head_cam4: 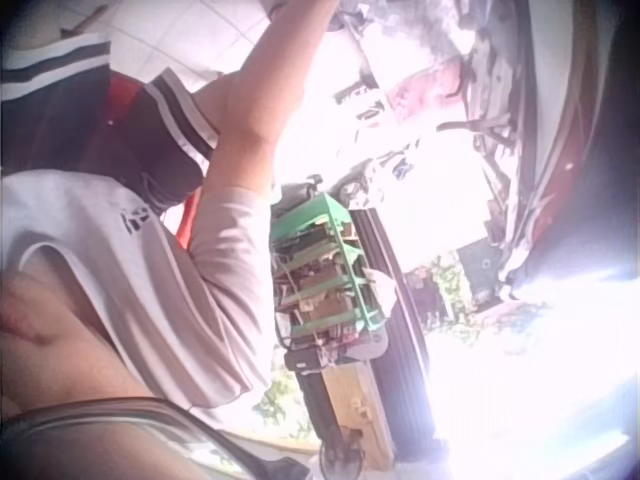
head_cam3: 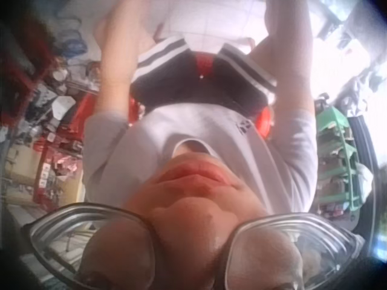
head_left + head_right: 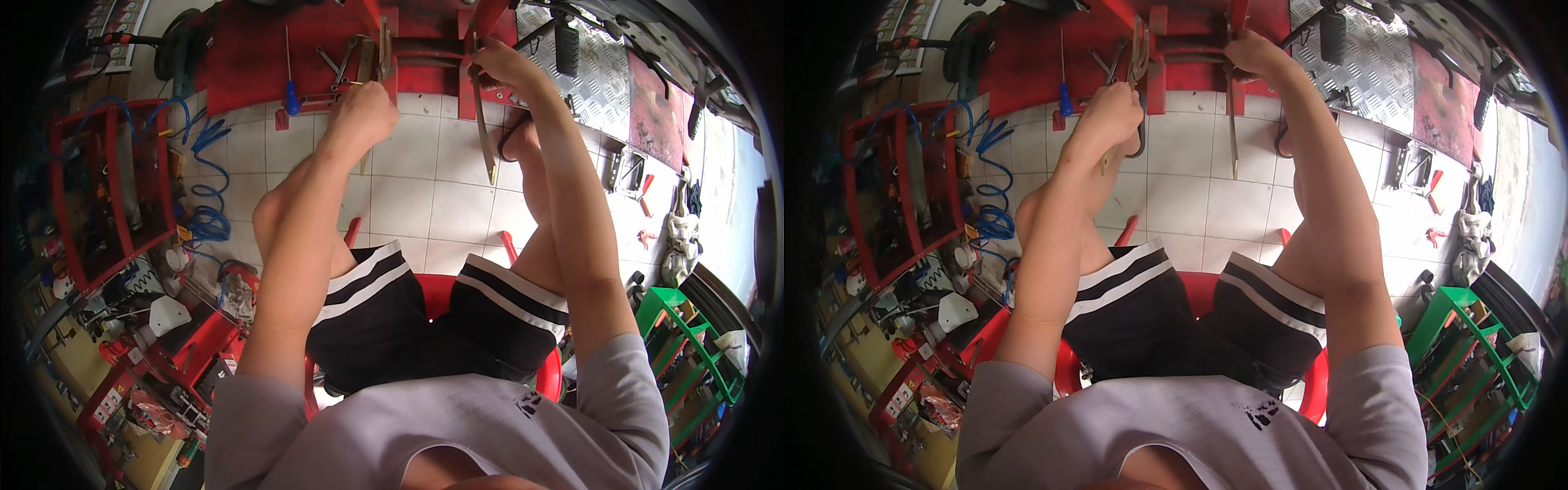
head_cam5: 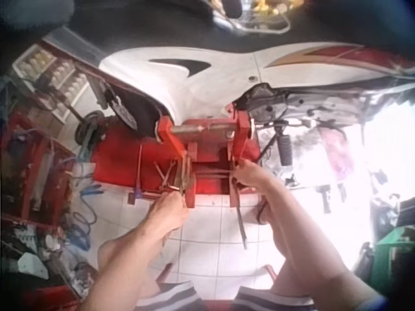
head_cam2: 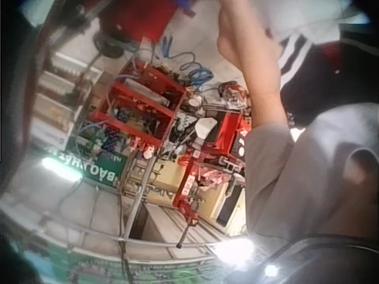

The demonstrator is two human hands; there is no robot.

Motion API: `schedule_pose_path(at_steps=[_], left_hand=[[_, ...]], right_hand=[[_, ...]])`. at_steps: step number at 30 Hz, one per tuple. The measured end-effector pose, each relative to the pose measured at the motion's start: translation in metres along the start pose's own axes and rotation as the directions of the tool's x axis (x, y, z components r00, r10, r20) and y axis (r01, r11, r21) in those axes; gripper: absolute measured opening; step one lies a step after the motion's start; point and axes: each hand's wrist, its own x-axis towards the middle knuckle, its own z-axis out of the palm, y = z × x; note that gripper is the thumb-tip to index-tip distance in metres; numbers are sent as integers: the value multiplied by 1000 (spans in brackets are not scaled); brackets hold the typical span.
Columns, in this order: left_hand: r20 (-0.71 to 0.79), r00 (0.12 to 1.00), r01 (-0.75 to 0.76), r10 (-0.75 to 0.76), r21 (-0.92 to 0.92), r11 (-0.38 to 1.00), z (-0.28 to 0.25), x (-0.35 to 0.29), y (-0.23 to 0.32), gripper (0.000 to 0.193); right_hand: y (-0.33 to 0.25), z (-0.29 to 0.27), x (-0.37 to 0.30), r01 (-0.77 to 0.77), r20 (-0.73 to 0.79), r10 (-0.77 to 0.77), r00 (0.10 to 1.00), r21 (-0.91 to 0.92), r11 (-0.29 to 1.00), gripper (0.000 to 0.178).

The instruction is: The person is seated on a red stool in a workshop, working on a bicycle wheel mounted on a red repair stand. They use a metal tool to adjust components on the wheel, manipulating parts with both hands. The person occasionally reaches for tools on the workbench and continues adjusting the wheel throughout the video.

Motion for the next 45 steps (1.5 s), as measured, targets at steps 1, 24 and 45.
schedule_pose_path(at_steps=[1,24,45], left_hand=[[-28,1000,5,-6,-13,1000,6,1,-2,22],[-210,977,-43,34,-37,998,51,10,-10,21],[-365,929,-91,54,-84,992,94,32,-22,15]], right_hand=[[-1,1,0,0,2,0,1000,-16,1000,20],[5,2,16,20,-27,-23,999,-132,991,23],[17,4,30,64,-181,-100,978,-191,979,33]])
